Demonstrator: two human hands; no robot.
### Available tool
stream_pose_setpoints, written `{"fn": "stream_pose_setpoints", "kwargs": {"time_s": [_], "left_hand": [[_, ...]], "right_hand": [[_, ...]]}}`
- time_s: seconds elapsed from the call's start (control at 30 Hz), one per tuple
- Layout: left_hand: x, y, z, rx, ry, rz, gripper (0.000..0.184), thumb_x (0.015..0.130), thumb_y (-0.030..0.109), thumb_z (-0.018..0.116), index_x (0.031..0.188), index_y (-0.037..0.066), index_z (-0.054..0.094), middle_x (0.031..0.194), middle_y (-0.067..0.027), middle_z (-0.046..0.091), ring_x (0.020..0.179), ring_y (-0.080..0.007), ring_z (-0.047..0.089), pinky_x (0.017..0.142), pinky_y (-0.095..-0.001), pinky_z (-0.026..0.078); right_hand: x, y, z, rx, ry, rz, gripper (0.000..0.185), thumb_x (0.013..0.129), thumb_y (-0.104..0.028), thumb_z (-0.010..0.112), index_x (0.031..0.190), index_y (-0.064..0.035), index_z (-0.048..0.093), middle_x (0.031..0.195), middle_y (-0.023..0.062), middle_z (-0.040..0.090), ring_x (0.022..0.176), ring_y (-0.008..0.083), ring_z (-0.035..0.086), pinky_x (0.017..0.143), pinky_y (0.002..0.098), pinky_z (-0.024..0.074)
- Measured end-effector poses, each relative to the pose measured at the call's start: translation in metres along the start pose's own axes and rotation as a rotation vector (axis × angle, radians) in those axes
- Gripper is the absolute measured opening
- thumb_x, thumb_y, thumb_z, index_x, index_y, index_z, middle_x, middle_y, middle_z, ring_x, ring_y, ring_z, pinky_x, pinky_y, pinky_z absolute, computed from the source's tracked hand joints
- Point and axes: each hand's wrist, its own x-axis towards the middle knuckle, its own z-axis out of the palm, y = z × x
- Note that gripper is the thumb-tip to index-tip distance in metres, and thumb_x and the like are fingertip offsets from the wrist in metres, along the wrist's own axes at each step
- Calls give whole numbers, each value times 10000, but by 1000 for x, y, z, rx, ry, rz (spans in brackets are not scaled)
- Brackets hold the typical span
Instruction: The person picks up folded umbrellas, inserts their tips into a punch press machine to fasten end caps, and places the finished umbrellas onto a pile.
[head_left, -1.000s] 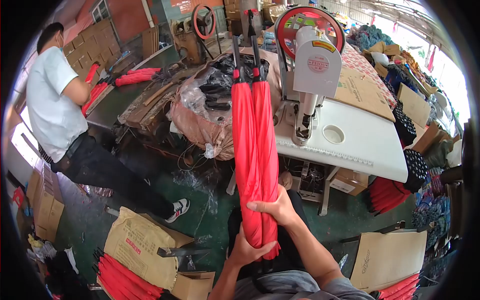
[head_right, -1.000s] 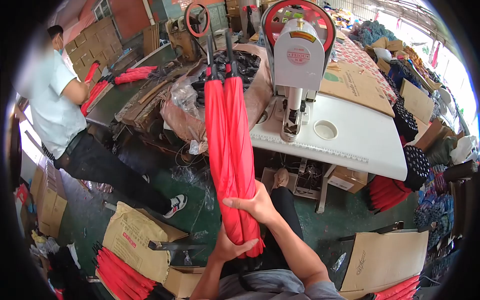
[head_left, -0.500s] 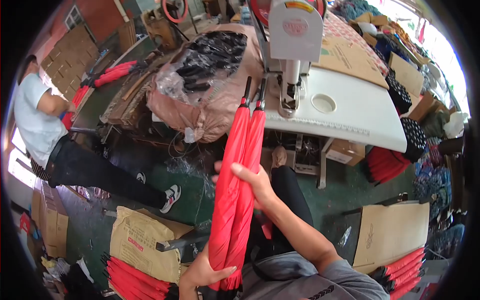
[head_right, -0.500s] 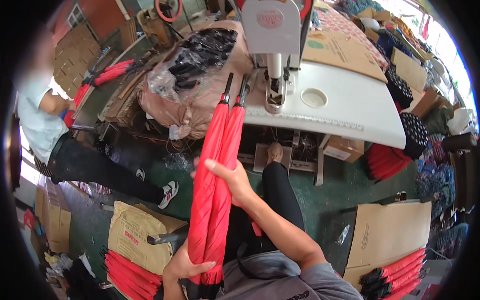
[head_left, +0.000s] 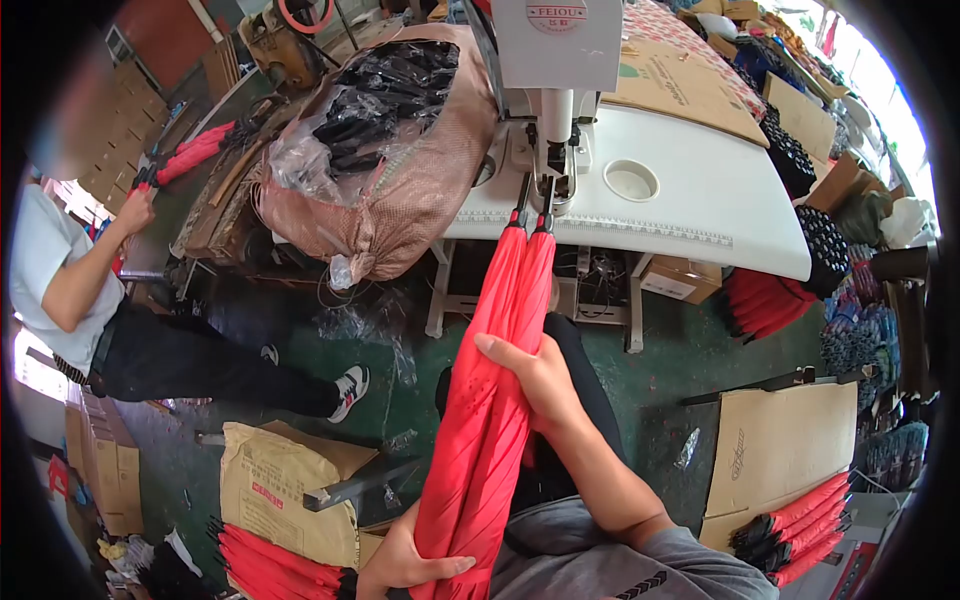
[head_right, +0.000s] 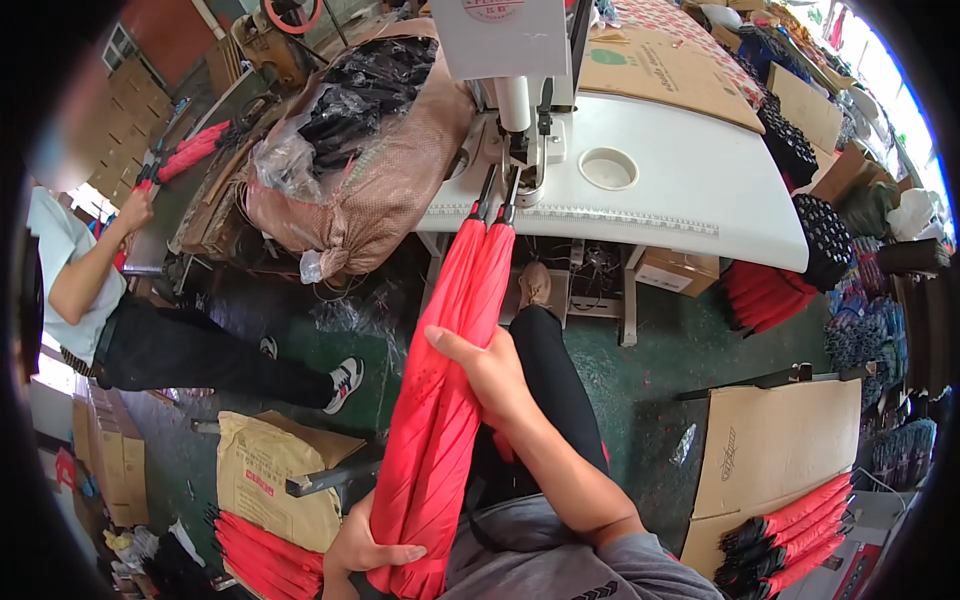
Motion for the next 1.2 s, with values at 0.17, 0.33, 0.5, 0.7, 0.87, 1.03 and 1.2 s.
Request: {"fn": "stream_pose_setpoints", "kwargs": {"time_s": [0.17, 0.33, 0.5, 0.7, 0.87, 1.03, 1.2], "left_hand": [[22, 8, 9, 9, -8, 50, 978, 703, 111, 901, 1529, -49, 401, 1433, -118, 576, 1328, -201, 543, 1143, -362, 405], [32, 21, 13, 35, -32, 81, 939, 722, 112, 879, 1515, -66, 409, 1421, -121, 581, 1323, -203, 547, 1143, -357, 403], [34, 24, 17, 28, -29, 71, 925, 730, 120, 871, 1511, -68, 415, 1417, -121, 586, 1318, -200, 550, 1143, -353, 401], [36, 26, 18, 60, -33, 113, 906, 739, 108, 861, 1509, -69, 419, 1408, -125, 594, 1311, -201, 556, 1140, -354, 406], [36, 30, 19, 85, -62, 90, 889, 753, 94, 854, 1510, -68, 416, 1417, -132, 588, 1318, -202, 551, 1142, -359, 408], [37, 28, 21, 73, -67, 100, 887, 760, 88, 851, 1514, -65, 410, 1420, -132, 587, 1326, -205, 547, 1145, -364, 408], [37, 21, 17, 74, -85, 161, 854, 811, 53, 837, 1527, -67, 387, 1431, -144, 581, 1326, -204, 548, 1148, -372, 413]], "right_hand": [[24, -12, -14, 75, 16, -1, 260, 971, -140, 715, 1140, 48, 654, 979, 122, 731, 828, 217, 734, 752, 368, 607], [31, -13, -18, 124, -1, -7, 237, 981, -121, 692, 1143, 46, 649, 991, 127, 728, 834, 231, 735, 757, 380, 611], [35, -15, -20, 147, -38, -16, 247, 982, -119, 688, 1156, 50, 639, 1004, 133, 724, 851, 235, 734, 771, 379, 611], [36, -19, -20, 153, -31, -4, 260, 980, -121, 691, 1166, 50, 633, 1010, 139, 722, 864, 243, 735, 781, 383, 610], [38, -19, -22, 171, -37, 2, 267, 974, -123, 700, 1165, 51, 633, 1013, 142, 723, 863, 248, 735, 783, 389, 610], [39, -18, -23, 173, -27, -3, 275, 971, -127, 707, 1168, 50, 634, 1019, 142, 724, 868, 248, 735, 789, 391, 609], [35, -16, -21, 128, -19, -30, 281, 966, -125, 714, 1171, 50, 634, 1027, 138, 725, 876, 239, 734, 794, 389, 608]]}}
